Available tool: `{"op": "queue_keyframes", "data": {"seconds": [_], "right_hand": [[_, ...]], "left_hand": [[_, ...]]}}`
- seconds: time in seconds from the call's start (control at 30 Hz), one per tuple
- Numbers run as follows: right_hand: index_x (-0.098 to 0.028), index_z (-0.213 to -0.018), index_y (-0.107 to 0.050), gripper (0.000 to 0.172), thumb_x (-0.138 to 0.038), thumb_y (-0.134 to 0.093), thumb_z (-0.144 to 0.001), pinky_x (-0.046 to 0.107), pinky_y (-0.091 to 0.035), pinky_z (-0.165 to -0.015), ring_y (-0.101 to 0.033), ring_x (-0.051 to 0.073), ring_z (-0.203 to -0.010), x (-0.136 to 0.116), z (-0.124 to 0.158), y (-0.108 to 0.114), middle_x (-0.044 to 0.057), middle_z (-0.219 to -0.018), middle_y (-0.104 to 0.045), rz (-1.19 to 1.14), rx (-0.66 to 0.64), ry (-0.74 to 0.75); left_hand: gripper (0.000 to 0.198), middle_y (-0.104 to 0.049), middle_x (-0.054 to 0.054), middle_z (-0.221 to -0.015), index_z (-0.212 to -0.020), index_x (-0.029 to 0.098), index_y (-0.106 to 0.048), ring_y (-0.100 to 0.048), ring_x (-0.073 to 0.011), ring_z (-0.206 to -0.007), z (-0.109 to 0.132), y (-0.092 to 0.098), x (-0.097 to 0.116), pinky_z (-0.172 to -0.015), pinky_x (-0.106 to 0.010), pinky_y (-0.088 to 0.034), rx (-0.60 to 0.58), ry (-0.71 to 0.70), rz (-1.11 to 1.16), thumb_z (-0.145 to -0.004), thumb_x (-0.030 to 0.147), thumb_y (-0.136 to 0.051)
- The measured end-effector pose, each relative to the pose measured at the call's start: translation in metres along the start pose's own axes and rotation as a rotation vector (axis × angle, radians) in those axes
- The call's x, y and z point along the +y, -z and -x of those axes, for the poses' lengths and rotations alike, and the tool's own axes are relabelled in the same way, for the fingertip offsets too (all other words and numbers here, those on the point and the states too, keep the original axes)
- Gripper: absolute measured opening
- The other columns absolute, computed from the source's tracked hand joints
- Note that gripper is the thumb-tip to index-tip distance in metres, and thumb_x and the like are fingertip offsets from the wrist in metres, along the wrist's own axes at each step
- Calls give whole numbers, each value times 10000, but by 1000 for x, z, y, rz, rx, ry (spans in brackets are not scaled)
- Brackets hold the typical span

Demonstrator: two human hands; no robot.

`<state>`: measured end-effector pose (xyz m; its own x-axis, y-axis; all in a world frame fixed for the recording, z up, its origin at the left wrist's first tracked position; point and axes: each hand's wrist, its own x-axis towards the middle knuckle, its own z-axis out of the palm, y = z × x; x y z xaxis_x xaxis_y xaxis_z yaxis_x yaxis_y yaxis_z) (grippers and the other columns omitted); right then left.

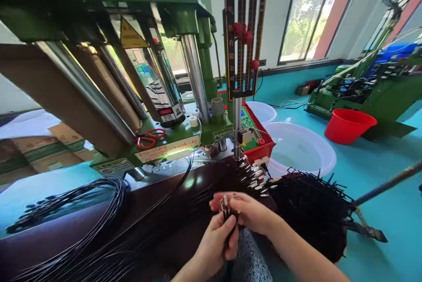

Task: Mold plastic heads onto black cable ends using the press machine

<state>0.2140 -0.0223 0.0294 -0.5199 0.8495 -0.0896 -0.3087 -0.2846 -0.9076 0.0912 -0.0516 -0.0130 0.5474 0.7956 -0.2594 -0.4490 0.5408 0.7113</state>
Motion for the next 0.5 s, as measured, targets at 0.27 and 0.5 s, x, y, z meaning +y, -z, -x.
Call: {"op": "queue_keyframes", "data": {"seconds": [0.27, 0.5], "right_hand": [[-225, -1185, -558, 392, -394, -357, -893, 377, -351, -958, -505, 208, -1108, -42, -45, -16, 60, -1184, -585, 869, -360, 14], [-220, -1242, -504, 477, -413, -518, -806, 397, -368, -946, -483, 270, -1134, -39, -64, -37, 90, -1248, -532, 1155, -414, 25]], "left_hand": [[369, -480, 36, -413, -709, 129, -509, -384, -59, -272, 8, 5, 16, -284, -177, -269, 71, -22, 27, -671, 478, -619], [455, -509, 33, -478, -740, 151, -480, -420, -71, -285, 6, 7, 17, -271, -185, -304, 144, -128, 98, -623, 566, -624]]}}
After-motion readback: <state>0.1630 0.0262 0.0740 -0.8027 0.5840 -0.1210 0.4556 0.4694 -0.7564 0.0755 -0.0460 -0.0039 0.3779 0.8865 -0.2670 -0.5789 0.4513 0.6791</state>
